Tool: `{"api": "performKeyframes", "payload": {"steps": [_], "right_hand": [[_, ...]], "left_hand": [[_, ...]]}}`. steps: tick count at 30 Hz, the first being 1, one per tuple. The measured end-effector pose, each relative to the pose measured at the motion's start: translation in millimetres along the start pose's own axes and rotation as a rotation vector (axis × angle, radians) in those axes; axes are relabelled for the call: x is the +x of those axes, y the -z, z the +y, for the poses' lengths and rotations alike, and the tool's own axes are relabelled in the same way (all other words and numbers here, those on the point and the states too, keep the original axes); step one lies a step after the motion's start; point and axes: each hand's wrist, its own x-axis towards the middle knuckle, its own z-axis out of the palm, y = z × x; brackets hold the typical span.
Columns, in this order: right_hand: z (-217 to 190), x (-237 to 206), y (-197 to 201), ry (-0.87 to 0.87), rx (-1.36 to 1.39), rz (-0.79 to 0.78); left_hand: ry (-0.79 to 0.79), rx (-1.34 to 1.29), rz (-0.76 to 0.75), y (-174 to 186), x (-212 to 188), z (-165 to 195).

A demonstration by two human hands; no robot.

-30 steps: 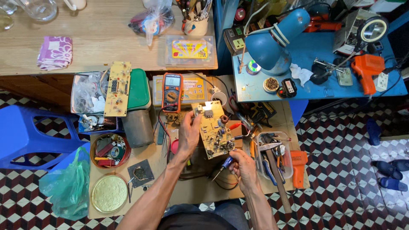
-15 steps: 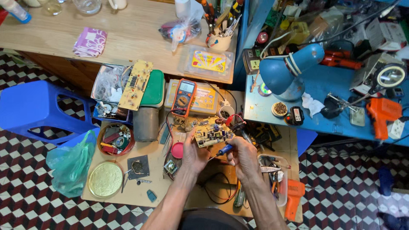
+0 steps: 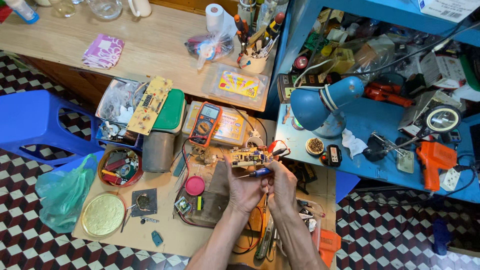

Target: The person uses a multimeter to test points on a green circuit board, then flips it over and uses a screwdriver to adjust a component. The person continues testing with the multimeter probes on different points of the board.

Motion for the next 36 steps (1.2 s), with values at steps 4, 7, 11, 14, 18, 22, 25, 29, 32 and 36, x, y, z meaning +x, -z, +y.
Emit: {"api": "performKeyframes", "payload": {"steps": [4, 7, 11, 14, 18, 22, 25, 29, 32, 36], "right_hand": [[-3.5, 10.7, 12.4, -0.045, 0.035, -0.054], [-6.1, 7.9, 25.8, -0.049, 0.096, -0.120], [-12.0, -10.1, 46.9, 0.234, 0.132, -0.059], [-20.4, -16.4, 50.1, 0.389, 0.129, -0.012], [-29.0, -17.5, 39.2, 0.518, -0.072, -0.007], [-32.0, -6.9, 29.0, 0.595, -0.281, -0.014], [-29.9, 2.6, 27.1, 0.601, -0.417, -0.013], [-26.0, 12.0, 27.1, 0.601, -0.464, -0.021], [-26.3, 16.8, 26.4, 0.664, -0.539, -0.062], [-30.6, 16.7, 27.2, 0.762, -0.674, -0.081]], "left_hand": [[0.000, 0.044, 0.139, -1.0, 14.6, 1.4], [-0.042, 0.122, 0.358, -1.2, 28.3, 11.7], [-0.067, -0.049, 0.316, 2.2, 46.9, 29.8], [-0.083, 0.041, 0.569, 4.3, 58.9, 37.5], [-0.055, 0.022, 0.526, 6.4, 76.4, 42.8], [-0.080, 0.049, 0.507, 15.1, 85.8, 43.2], [-0.085, 0.056, 0.502, 21.1, 88.1, 45.0], [-0.068, 0.064, 0.542, 21.3, 88.1, 47.2], [-0.068, 0.068, 0.567, 19.5, 88.4, 47.8], [-0.084, 0.072, 0.581, 20.8, 88.8, 49.0]]}}
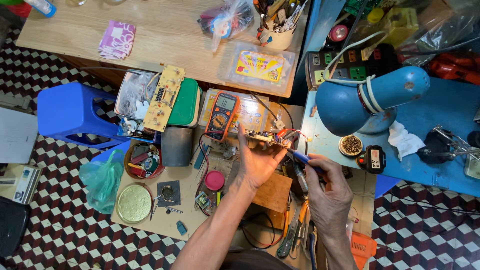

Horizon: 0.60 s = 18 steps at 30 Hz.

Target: The person uses a multimeter to test points on a green circuit board, then flips it over and uses a screwdriver to adjust a component. The person continues testing with the multimeter probes on different points of the board.

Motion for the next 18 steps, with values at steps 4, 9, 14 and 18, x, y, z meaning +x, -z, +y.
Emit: {"api": "performKeyframes", "payload": {"steps": [4, 9, 14, 18], "right_hand": [[-3.0, -1.7, 1.7, 0.022, -0.174, -0.022], [-4.8, -3.7, 3.1, 0.061, -0.218, -0.050], [-9.4, -5.9, 4.4, 0.064, -0.237, -0.066], [-15.2, -5.9, 3.3, 0.128, -0.273, -0.078]], "left_hand": [[0.003, 0.003, -0.031, 4.2, 0.6, 2.0], [0.006, 0.017, -0.039, 6.3, -0.3, 5.0], [0.009, 0.031, 0.020, 6.2, -3.1, 5.2], [0.013, 0.046, -0.051, 8.5, -5.2, 5.0]]}}
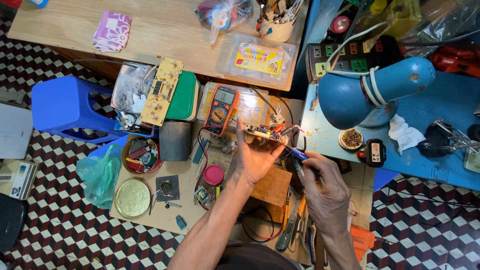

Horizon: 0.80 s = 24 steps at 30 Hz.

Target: The person uses a multimeter to test points on a green circuit board, then flips it over and uses a screwdriver to adjust a component. The person continues testing with the multimeter probes on different points of the board.

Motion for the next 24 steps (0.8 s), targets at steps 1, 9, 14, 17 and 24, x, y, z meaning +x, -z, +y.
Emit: {"api": "performKeyframes", "payload": {"steps": [1, 9, 14, 17, 24], "right_hand": [[-1.9, 0.0, 0.1, 0.009, 0.001, -0.006], [-14.9, -1.8, 2.6, 0.048, -0.048, -0.070], [-20.2, -5.6, 1.5, 0.142, -0.061, -0.091], [-23.6, -9.2, 2.3, 0.160, -0.093, -0.105], [-32.5, -14.4, 1.2, 0.085, -0.068, -0.107]], "left_hand": [[-0.001, 0.023, 0.009, 0.9, -0.5, 0.2], [-0.022, 0.109, -0.008, 11.8, -8.9, 4.1], [-0.011, 0.082, -0.002, 18.4, -15.1, 5.5], [-0.045, 0.121, -0.002, 22.0, -19.3, 5.7], [-0.056, 0.131, -0.061, 26.9, -25.4, 7.8]]}}
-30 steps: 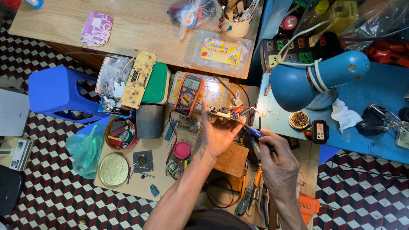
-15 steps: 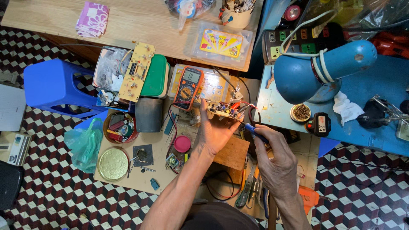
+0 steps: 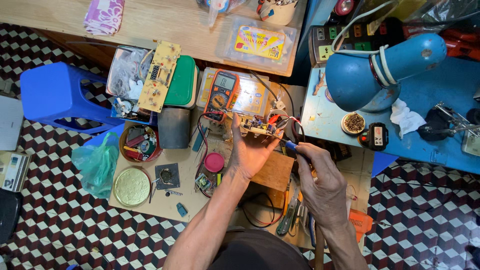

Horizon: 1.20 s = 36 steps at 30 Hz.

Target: The person uses a multimeter to test points on a green circuit board, then flips it over and uses a screwdriver to adjust a component. The person continues testing with the multimeter probes on different points of the board.

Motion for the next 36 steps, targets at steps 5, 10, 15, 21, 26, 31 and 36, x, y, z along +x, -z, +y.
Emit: {"api": "performKeyframes", "payload": {"steps": [5, 10, 15, 21, 26, 31, 36], "right_hand": [[-7.0, -2.7, 0.0, 0.070, -0.030, 0.004], [-11.7, -4.0, -0.8, 0.142, -0.044, 0.003], [-14.5, -10.2, -1.8, 0.136, -0.042, 0.001], [-9.1, -16.1, -5.8, 0.056, -0.077, 0.015], [-7.9, -22.8, -10.0, -0.060, -0.094, 0.008], [-7.4, -23.6, -12.6, -0.110, -0.127, 0.037], [-4.1, -21.2, -12.8, -0.123, -0.066, 0.050]], "left_hand": [[-0.011, 0.011, 0.011, 3.8, -2.7, 0.3], [-0.002, -0.022, 0.006, 10.7, -4.9, -2.2], [-0.007, 0.005, 0.007, 15.9, -11.5, -2.9], [-0.015, 0.039, 0.012, 14.5, -14.9, -2.4], [-0.030, 0.063, -0.013, 13.7, -18.5, -1.2], [-0.014, 0.022, 0.030, 13.5, -19.4, -2.5], [-0.007, 0.006, 0.011, 15.0, -19.4, -4.5]]}}
